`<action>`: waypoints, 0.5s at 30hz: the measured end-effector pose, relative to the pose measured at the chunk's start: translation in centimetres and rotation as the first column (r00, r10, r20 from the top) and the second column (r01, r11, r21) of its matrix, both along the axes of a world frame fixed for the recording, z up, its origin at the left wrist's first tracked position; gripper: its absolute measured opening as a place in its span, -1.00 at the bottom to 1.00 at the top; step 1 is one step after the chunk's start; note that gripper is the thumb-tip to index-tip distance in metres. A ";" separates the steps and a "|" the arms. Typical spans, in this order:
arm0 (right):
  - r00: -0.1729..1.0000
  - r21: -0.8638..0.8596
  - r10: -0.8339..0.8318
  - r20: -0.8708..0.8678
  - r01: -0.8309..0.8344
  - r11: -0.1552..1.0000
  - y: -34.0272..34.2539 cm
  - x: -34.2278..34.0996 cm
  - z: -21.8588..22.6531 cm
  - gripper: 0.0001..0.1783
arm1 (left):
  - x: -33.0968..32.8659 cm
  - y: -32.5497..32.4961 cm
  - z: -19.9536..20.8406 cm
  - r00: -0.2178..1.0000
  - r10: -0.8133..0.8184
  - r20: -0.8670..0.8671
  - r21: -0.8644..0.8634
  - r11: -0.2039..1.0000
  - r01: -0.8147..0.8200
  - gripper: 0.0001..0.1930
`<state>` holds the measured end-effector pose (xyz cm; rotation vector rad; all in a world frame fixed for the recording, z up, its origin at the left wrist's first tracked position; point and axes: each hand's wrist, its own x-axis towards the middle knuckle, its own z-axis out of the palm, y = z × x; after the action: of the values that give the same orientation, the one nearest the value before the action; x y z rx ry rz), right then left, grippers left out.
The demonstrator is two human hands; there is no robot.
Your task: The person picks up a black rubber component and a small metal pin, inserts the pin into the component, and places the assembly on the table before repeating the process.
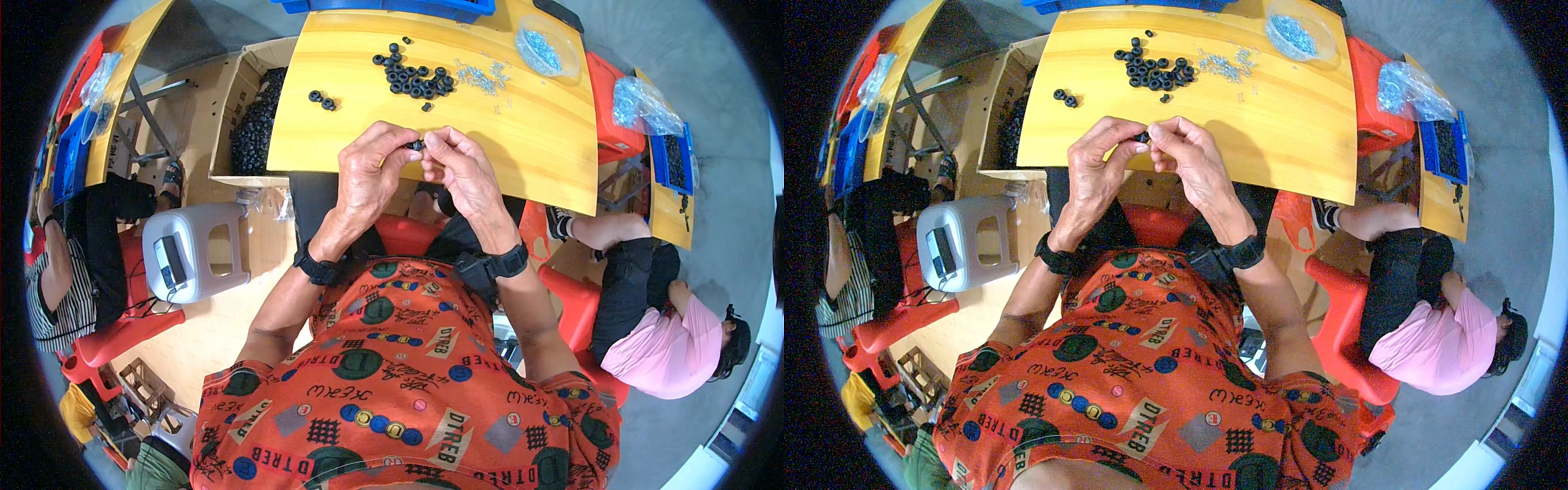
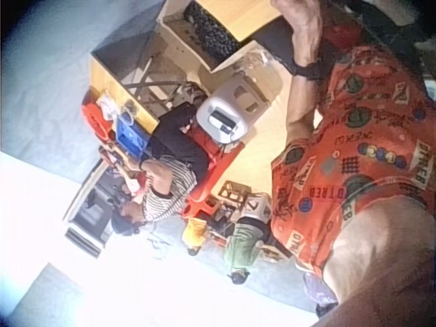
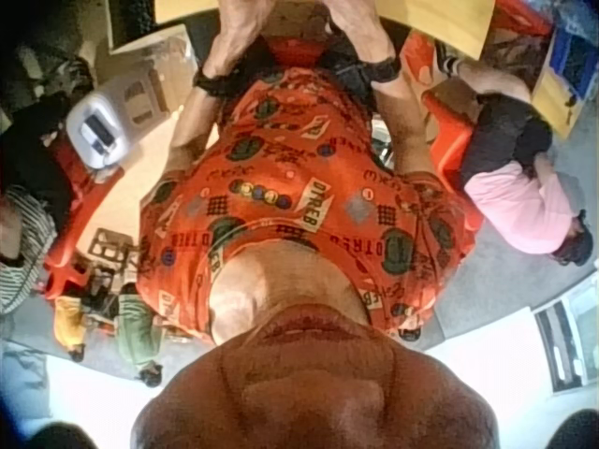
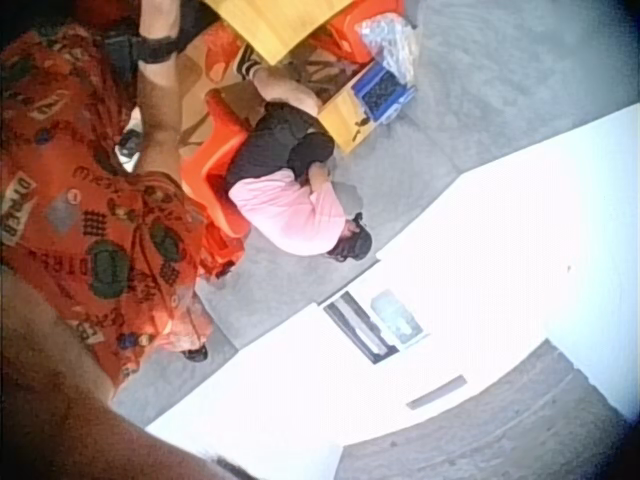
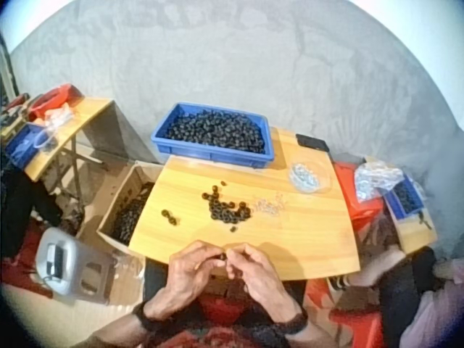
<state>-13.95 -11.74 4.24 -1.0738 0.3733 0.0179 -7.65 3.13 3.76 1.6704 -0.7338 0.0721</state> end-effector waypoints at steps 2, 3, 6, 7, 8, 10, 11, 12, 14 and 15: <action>1.000 0.029 0.001 -0.006 -0.001 1.000 0.2 -0.1 0.0 -0.78 | 0.1 0.2 0.2 0.997 0.006 0.075 0.048 0.999 -0.010 -0.76; 1.000 0.057 0.005 -0.011 -0.004 0.998 0.3 -0.1 0.1 -0.78 | 0.2 0.2 0.3 0.997 0.005 0.075 0.047 0.999 -0.009 -0.76; 0.999 0.126 0.021 -0.025 -0.018 0.992 0.8 -0.3 -0.6 -0.78 | 0.3 0.5 0.5 1.000 0.008 -0.026 0.049 0.999 -0.007 -0.74; 1.000 0.152 0.005 -0.010 -0.004 0.988 1.0 -0.4 -0.8 -0.80 | 0.4 0.7 0.6 0.999 -0.004 -0.032 0.054 0.999 0.006 -0.74; 1.000 0.152 0.007 -0.009 -0.005 0.988 1.1 -0.5 -0.8 -0.80 | 0.5 0.8 0.6 0.999 -0.016 -0.038 0.059 0.998 0.018 -0.74; 0.999 0.197 -0.040 0.001 0.039 0.980 1.5 -0.5 -0.4 -0.81 | 0.8 1.0 0.7 0.999 -0.039 -0.024 0.050 0.998 0.040 -0.75; 0.999 0.197 -0.038 0.002 0.037 0.980 1.5 -0.5 -0.4 -0.81 | 0.9 1.1 0.7 0.998 -0.063 -0.012 0.042 0.997 0.064 -0.76; 1.000 0.200 -0.027 0.010 0.024 0.979 1.4 -0.4 -0.4 -0.81 | 0.9 1.2 0.8 0.998 -0.064 -0.011 0.041 0.997 0.064 -0.76; 1.000 0.202 -0.016 0.019 0.012 0.979 1.3 -0.3 -0.4 -0.81 | 1.0 1.4 1.0 0.994 -0.108 -0.027 0.046 0.993 0.109 -0.78; 1.000 0.215 0.003 0.027 -0.008 0.977 1.3 -0.3 -0.3 -0.81 | 1.0 1.5 1.0 0.994 -0.107 -0.027 0.045 0.993 0.108 -0.78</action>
<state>-14.27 -10.49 3.90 -0.8600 0.3363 0.0481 -6.64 4.67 4.76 1.6701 -0.8108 -0.0412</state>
